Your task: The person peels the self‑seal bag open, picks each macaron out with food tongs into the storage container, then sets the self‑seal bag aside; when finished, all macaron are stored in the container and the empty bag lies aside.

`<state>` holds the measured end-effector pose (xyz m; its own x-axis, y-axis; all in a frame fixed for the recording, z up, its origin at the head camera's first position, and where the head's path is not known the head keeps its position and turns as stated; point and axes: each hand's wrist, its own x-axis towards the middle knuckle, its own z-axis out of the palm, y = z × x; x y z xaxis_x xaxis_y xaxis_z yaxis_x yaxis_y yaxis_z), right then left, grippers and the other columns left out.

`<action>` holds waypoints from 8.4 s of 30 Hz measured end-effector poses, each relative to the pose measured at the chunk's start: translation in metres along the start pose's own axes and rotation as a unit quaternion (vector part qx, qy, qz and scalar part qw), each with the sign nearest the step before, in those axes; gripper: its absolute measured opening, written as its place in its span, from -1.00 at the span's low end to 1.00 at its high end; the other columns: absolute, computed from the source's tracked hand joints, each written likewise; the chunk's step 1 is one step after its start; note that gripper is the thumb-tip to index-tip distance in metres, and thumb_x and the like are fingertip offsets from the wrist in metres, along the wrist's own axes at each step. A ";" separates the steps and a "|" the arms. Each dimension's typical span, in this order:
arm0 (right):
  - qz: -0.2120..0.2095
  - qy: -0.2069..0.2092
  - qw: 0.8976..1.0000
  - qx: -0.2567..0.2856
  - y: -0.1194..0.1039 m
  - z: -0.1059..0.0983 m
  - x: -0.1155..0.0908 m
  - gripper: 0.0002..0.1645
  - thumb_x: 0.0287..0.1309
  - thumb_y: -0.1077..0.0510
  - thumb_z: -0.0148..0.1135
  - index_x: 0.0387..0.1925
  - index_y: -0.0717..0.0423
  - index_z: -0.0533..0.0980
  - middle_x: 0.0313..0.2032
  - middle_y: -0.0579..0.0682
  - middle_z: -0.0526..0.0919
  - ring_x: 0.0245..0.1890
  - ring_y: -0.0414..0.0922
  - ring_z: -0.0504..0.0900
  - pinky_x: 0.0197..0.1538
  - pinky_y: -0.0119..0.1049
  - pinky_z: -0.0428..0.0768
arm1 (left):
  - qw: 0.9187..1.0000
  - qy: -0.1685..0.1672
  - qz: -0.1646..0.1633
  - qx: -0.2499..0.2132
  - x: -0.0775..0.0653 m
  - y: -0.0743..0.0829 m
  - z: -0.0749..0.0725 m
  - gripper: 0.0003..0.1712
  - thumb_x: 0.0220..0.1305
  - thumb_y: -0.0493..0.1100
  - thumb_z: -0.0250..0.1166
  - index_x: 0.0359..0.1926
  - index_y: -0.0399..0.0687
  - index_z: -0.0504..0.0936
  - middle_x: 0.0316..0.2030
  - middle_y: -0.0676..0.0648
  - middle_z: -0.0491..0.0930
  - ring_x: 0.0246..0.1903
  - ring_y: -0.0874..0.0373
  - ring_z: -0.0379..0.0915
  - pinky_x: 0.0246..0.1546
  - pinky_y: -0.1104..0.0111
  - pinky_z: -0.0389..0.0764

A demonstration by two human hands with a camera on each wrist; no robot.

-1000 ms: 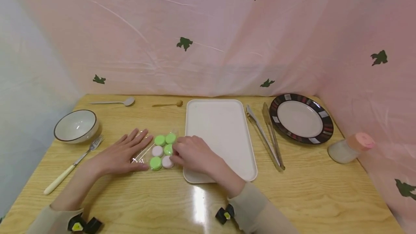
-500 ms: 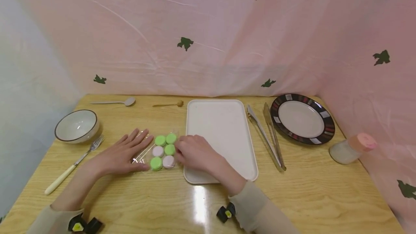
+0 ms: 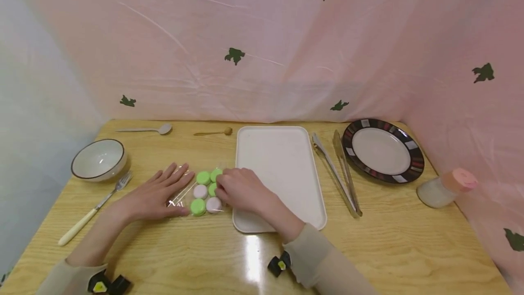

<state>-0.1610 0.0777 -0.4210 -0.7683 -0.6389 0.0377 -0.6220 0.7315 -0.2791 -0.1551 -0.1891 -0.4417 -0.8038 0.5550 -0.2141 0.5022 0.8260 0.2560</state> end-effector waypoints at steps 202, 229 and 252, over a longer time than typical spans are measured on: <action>0.287 0.061 0.955 0.049 0.166 -0.079 -0.167 0.00 0.28 -0.12 0.06 0.45 0.18 -0.26 0.19 0.56 0.26 0.06 0.47 0.37 -0.10 0.27 0.41 | 0.959 0.256 0.112 0.045 0.009 0.011 -0.014 -0.89 0.26 -0.26 0.22 -0.23 0.05 0.57 -0.24 0.10 0.60 -0.15 0.23 0.43 0.01 0.32 0.49; 0.184 0.051 0.981 0.040 0.121 -0.091 -0.122 -0.20 0.32 -0.13 0.04 0.45 -0.01 0.01 0.32 0.25 0.30 0.24 0.20 0.38 0.11 0.21 0.42 | 0.940 0.293 0.175 -0.022 0.008 0.014 -0.036 -0.60 0.14 -0.46 0.25 0.01 -0.09 0.64 -0.24 0.00 0.58 -0.16 0.20 0.45 -0.20 0.40 0.60; 0.069 0.039 0.995 0.058 0.068 -0.094 -0.055 -0.35 0.22 -0.23 0.13 0.26 -0.06 0.37 -0.26 -0.22 0.58 -0.42 -0.23 0.44 -0.26 -0.31 0.43 | 0.960 0.246 0.134 0.022 0.000 0.005 -0.044 -0.66 0.05 -0.43 0.35 -0.13 -0.06 0.72 -0.31 0.04 0.55 -0.26 0.27 0.43 -0.30 0.47 0.58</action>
<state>-0.1755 0.1852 -0.3518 -0.8575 -0.5104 0.0646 -0.4915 0.7756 -0.3961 -0.1666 -0.1893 -0.3993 -0.6921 0.6436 0.3268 0.7158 0.6700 0.1968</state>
